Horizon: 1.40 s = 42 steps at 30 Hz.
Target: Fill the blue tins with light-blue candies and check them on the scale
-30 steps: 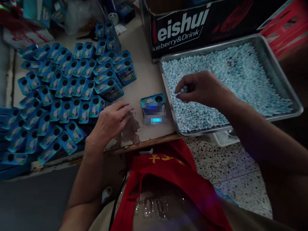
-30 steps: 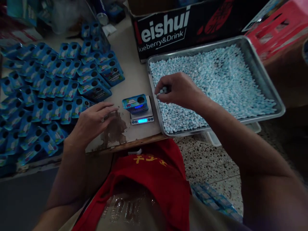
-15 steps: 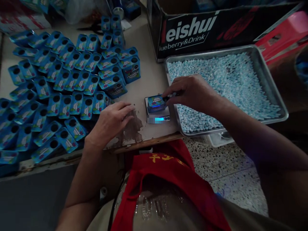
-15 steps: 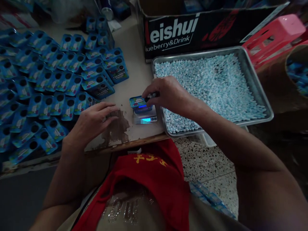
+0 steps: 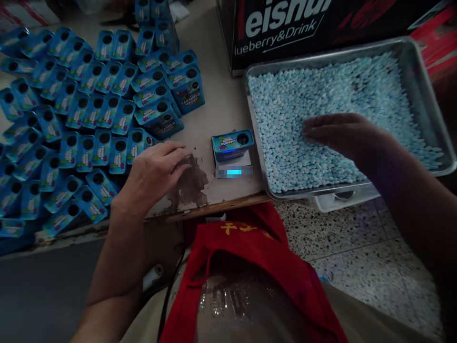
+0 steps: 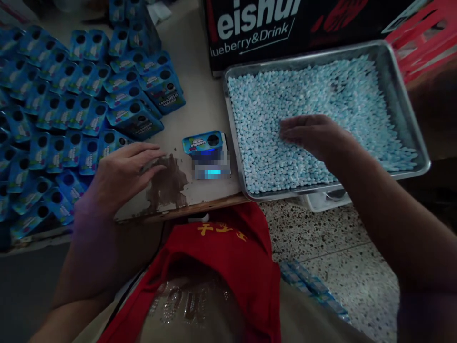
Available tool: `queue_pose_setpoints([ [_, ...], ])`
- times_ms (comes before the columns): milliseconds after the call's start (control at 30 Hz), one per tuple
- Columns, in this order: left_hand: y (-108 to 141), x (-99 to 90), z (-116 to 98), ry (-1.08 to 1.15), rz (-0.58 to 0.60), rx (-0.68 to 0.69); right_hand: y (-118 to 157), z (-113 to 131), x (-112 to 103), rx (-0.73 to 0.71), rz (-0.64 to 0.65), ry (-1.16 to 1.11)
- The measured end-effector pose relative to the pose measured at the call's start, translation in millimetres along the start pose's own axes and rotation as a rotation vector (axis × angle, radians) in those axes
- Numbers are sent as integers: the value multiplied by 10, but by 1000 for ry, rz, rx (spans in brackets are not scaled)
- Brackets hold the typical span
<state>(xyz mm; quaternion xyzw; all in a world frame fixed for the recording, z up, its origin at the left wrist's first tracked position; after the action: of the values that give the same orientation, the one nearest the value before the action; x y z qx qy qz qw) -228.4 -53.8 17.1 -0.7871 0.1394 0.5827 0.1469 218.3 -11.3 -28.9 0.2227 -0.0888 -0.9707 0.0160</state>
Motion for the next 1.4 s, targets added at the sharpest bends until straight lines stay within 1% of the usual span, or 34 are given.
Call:
queue_pose_setpoints([
  [33, -49, -22, -48, -12, 6, -1, 38, -32, 5, 23, 58, 41],
  [100, -156, -113, -151, -30, -26, -11, 84, 25, 58, 40, 156, 101],
  [200, -256, -317, -271, -50, -152, -26, 70, 280, 187, 20, 252, 159],
  [267, -253, -417, -312, -46, -208, -18, 26, 503, 279, -42, 299, 216],
  [300, -236, -442, -320, -38, -213, -14, 3, 627, 328, -91, 318, 245],
  [367, -188, -439, -315, -22, -185, -16, -25, 890, 438, -204, 349, 297],
  [433, -137, -397, -298, -21, -142, -24, -32, 1147, 571, -308, 373, 357],
  [500, -94, -361, -285, -24, -126, -18, -30, 1371, 725, -406, 391, 407],
  [567, -62, -353, -270, -11, -137, -10, -31, 1528, 887, -489, 426, 412],
  [633, -43, -353, -242, 11, -131, -16, -44, 1609, 1011, -544, 454, 377],
  [700, -35, -348, -201, 25, -105, -51, -68, 1631, 1065, -562, 450, 346],
  [800, -34, -331, -163, 49, -87, -97, -82, 1622, 1066, -555, 433, 340],
  [933, -60, -269, -202, 118, -101, -76, -40, 1637, 1115, -579, 439, 424],
  [1067, -90, -172, -236, 154, -49, -71, -12, 1714, 1207, -613, 451, 427],
  [1133, -92, -161, -236, 162, -51, -65, -27, 1744, 1164, -599, 435, 394],
  [1200, -85, -175, -227, 164, -83, -44, -64, 1722, 1023, -579, 360, 420],
  [1267, -79, -186, -204, 155, -114, -32, -100, 1590, 845, -544, 277, 524],
  [1300, -80, -179, -191, 149, -112, -32, -108, 1470, 779, -512, 270, 589],
  [1333, -85, -165, -179, 146, -101, -39, -104, 1318, 744, -474, 296, 648],
  [1400, -109, -120, -173, 151, -57, -58, -44, 984, 763, -423, 412, 726],
])
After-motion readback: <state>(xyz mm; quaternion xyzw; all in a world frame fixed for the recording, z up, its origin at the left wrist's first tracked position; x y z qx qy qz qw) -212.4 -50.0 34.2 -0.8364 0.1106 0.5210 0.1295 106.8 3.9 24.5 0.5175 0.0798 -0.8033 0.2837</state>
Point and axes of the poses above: each hand's wrist, its own y-axis away from the middle knuckle, its own x-axis out of the palm, z = x × y, the point moved 6 cm from there along -y, towards the middle knuckle, and after that the axes turned 10 degrees about -x, right-handed, at the moved point
